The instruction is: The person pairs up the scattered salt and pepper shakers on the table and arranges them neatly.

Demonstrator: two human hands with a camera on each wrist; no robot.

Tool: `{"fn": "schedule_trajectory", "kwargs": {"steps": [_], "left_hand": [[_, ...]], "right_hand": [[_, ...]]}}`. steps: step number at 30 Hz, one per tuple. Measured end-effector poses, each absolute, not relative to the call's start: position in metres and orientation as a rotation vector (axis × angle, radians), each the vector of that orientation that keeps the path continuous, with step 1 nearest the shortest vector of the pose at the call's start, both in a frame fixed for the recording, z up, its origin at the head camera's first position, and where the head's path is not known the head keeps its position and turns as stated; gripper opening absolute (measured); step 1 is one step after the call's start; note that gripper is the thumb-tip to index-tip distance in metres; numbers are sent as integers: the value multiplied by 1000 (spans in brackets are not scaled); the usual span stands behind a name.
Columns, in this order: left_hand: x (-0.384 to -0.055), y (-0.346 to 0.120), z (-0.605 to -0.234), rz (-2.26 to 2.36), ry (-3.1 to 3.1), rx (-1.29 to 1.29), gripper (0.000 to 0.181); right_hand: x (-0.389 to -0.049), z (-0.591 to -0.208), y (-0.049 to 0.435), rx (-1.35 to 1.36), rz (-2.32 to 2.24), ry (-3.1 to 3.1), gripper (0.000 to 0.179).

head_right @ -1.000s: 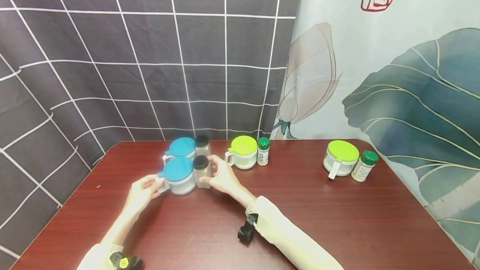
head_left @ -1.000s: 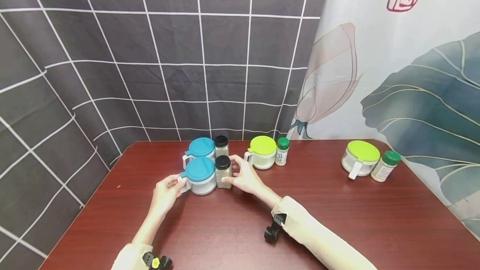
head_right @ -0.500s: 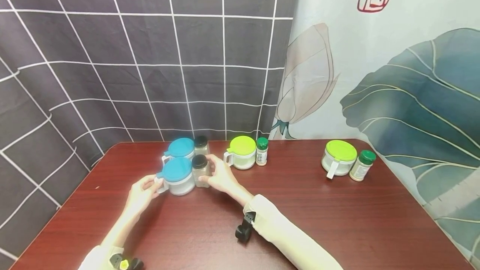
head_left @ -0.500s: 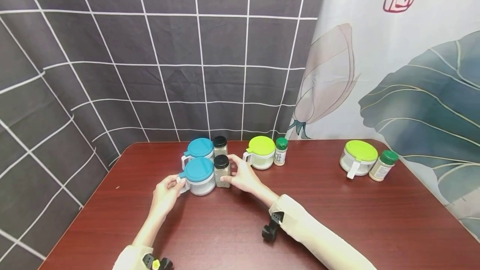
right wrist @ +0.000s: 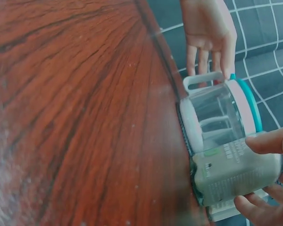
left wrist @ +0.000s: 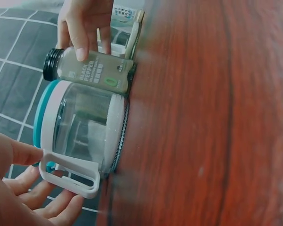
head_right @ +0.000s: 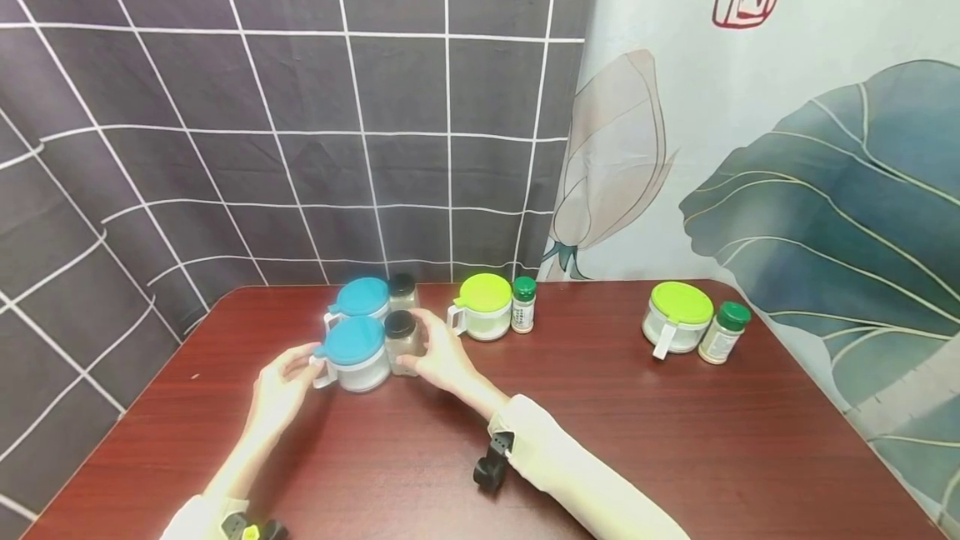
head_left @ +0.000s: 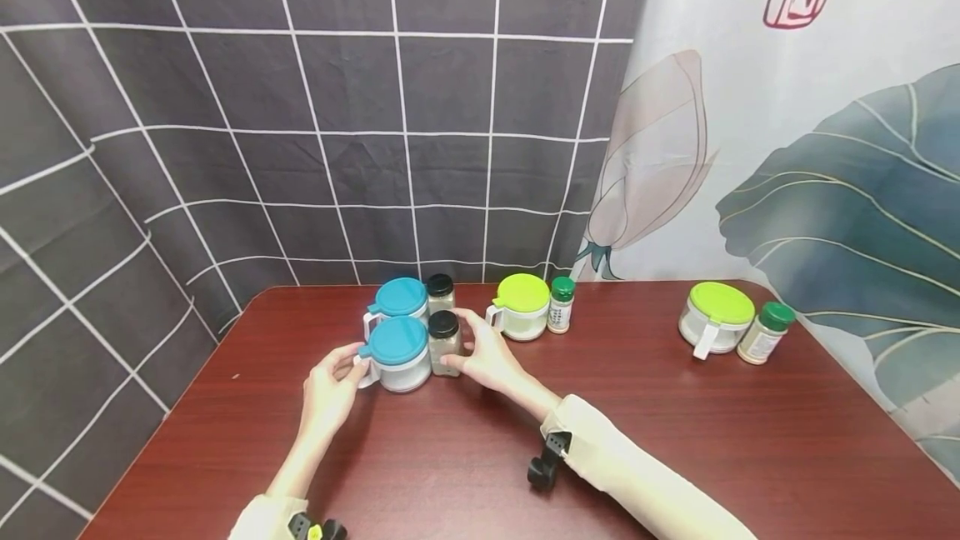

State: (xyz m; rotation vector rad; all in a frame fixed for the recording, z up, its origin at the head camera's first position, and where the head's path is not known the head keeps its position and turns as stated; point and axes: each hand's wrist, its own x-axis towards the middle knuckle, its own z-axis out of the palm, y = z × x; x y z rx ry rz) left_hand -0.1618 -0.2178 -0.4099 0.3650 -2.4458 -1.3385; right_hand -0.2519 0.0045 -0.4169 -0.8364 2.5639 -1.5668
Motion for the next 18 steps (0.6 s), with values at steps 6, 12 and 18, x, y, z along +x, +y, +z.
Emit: {"fn": "schedule_trajectory", "kwargs": {"steps": [6, 12, 18], "left_hand": [[-158, -216, -406, -1329, -2379, 372, 33], [-152, -210, -398, -1351, -2247, 326, 34], [-147, -200, -388, -1295, -2161, 256, 33]], "right_hand": [[-248, -411, 7, -901, -1588, 2613, 63], [-245, -408, 14, -942, -1591, 2655, 62], [-239, -401, 23, -918, -1638, 2640, 62]]}}
